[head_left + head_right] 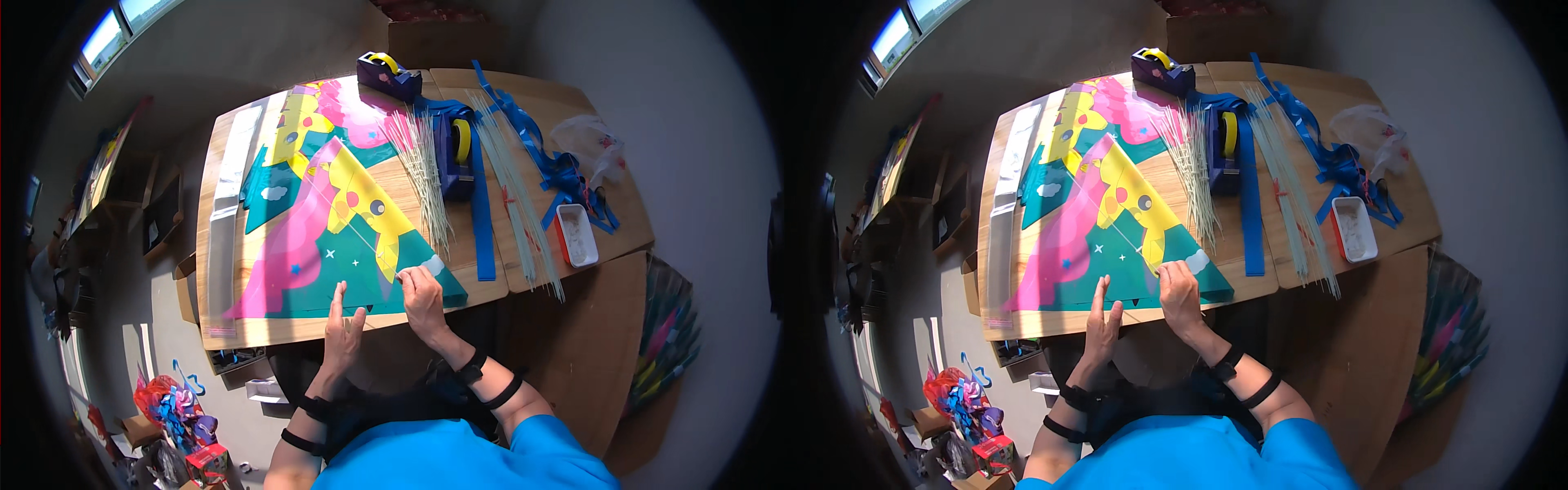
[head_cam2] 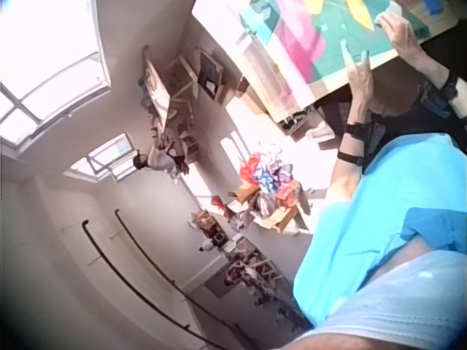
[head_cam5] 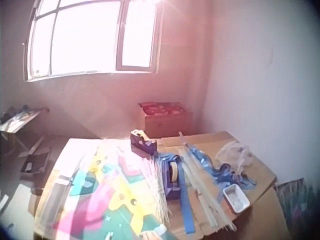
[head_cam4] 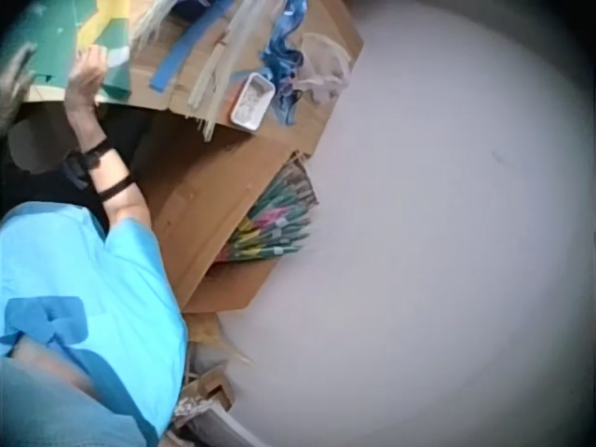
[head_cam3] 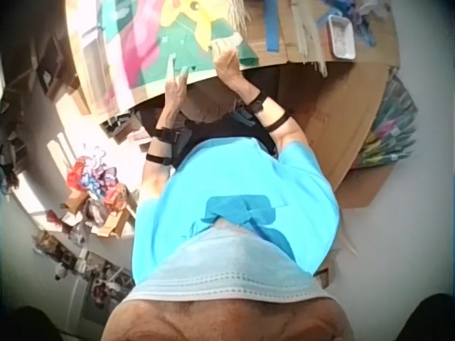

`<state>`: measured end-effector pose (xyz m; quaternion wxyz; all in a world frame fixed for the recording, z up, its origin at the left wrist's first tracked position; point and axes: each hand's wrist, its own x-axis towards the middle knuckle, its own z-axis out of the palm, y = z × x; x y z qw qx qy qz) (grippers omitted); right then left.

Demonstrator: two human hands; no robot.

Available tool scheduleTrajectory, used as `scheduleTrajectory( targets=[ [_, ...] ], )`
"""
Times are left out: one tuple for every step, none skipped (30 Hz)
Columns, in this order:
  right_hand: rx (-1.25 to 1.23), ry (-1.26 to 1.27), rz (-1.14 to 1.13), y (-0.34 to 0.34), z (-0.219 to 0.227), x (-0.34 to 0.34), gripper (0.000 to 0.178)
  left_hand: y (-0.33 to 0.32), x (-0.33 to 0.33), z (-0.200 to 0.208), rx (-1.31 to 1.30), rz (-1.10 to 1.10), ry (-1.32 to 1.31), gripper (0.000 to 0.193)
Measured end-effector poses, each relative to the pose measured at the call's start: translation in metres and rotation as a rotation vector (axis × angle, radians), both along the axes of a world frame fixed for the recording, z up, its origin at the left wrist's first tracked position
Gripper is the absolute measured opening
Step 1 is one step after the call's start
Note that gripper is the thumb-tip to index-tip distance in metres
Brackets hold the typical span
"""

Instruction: Assembling a colorful kite by attaching a plastic rod and using tape.

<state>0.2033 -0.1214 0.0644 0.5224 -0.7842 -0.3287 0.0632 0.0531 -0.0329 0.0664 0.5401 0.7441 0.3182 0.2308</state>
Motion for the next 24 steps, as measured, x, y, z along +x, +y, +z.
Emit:
scheduleTrajectory(
  targets=[
    [0.028,0.037,0.090,0.004,0.004,-0.020,0.011,-0.003,0.018,-0.003,-0.256,0.025,-0.134,0.045],
    [0.054,0.060,0.162,0.008,0.000,-0.035,0.010,-0.004,0.035,-0.013,-0.512,0.049,-0.269,0.042],
    [0.077,0.046,0.215,0.012,0.001,-0.041,0.010,-0.003,0.046,-0.017,-0.770,0.070,-0.406,0.040],
    [0.100,0.031,0.270,0.015,0.004,-0.044,0.011,0.001,0.047,-0.021,-0.812,0.120,-0.420,0.038],
    [0.071,0.041,0.223,0.017,0.005,-0.037,0.012,0.005,0.046,-0.024,-0.853,0.172,-0.434,0.036],
    [0.041,0.046,0.176,0.020,0.009,-0.020,0.013,0.011,0.047,-0.026,-0.896,0.222,-0.451,0.036],
    [0.024,0.005,0.004,0.025,0.014,0.002,0.020,0.018,0.042,-0.022,-0.884,0.234,-0.431,0.035],
    [0.025,0.030,-0.141,0.031,0.018,0.029,0.023,0.027,0.037,-0.021,-0.872,0.277,-0.370,0.036],
    [-0.122,-0.052,-0.328,0.035,-0.006,0.069,0.036,0.036,0.031,-0.027,-0.839,0.302,-0.270,0.038],
    [-0.297,-0.054,-0.422,0.041,-0.017,0.099,0.043,0.046,0.023,-0.040,-0.803,0.333,-0.168,0.041],
    [-0.467,-0.052,-0.512,0.049,-0.026,0.117,0.052,0.053,0.014,-0.054,-0.799,0.360,-0.127,0.042],
    [-0.552,-0.095,-0.546,0.056,-0.036,0.124,0.056,0.057,0.006,-0.070,-0.796,0.382,-0.089,0.043],
    [-0.639,-0.132,-0.575,0.065,-0.044,0.125,0.059,0.057,-0.001,-0.076,-0.816,0.372,-0.122,0.044],
    [-0.727,-0.169,-0.604,0.071,-0.052,0.128,0.063,0.057,-0.008,-0.082,-0.832,0.358,-0.170,0.045],
    [-0.788,-0.103,-0.532,0.073,-0.045,0.125,0.055,0.055,-0.014,-0.081,-0.882,0.375,-0.202,0.046],
    [-0.794,-0.120,-0.518,0.078,-0.054,0.129,0.050,0.055,-0.018,-0.081,-0.932,0.390,-0.234,0.047],
    [-0.800,-0.138,-0.505,0.084,-0.063,0.134,0.045,0.058,-0.019,-0.082,-0.931,0.378,-0.230,0.047],
    [-0.808,-0.158,-0.490,0.087,-0.065,0.137,0.041,0.060,-0.017,-0.076,-0.932,0.368,-0.228,0.047],
    [-0.832,-0.112,-0.466,0.087,-0.065,0.140,0.033,0.061,-0.016,-0.073,-0.933,0.357,-0.227,0.047],
    [-0.861,-0.054,-0.452,0.088,-0.066,0.142,0.032,0.060,-0.017,-0.073,-0.946,0.353,-0.223,0.048],
    [-0.884,0.000,-0.439,0.092,-0.063,0.146,0.032,0.062,-0.018,-0.073,-0.956,0.349,-0.226,0.049],
    [-0.906,0.055,-0.426,0.096,-0.060,0.149,0.031,0.064,-0.018,-0.073,-0.965,0.344,-0.228,0.050],
    [-1.010,0.161,-0.302,0.099,-0.056,0.155,0.028,0.065,-0.020,-0.074,-0.975,0.335,-0.238,0.050],
    [-1.014,0.143,-0.358,0.099,-0.057,0.158,0.025,0.065,-0.019,-0.075,-0.987,0.315,-0.248,0.051]
  ],
)
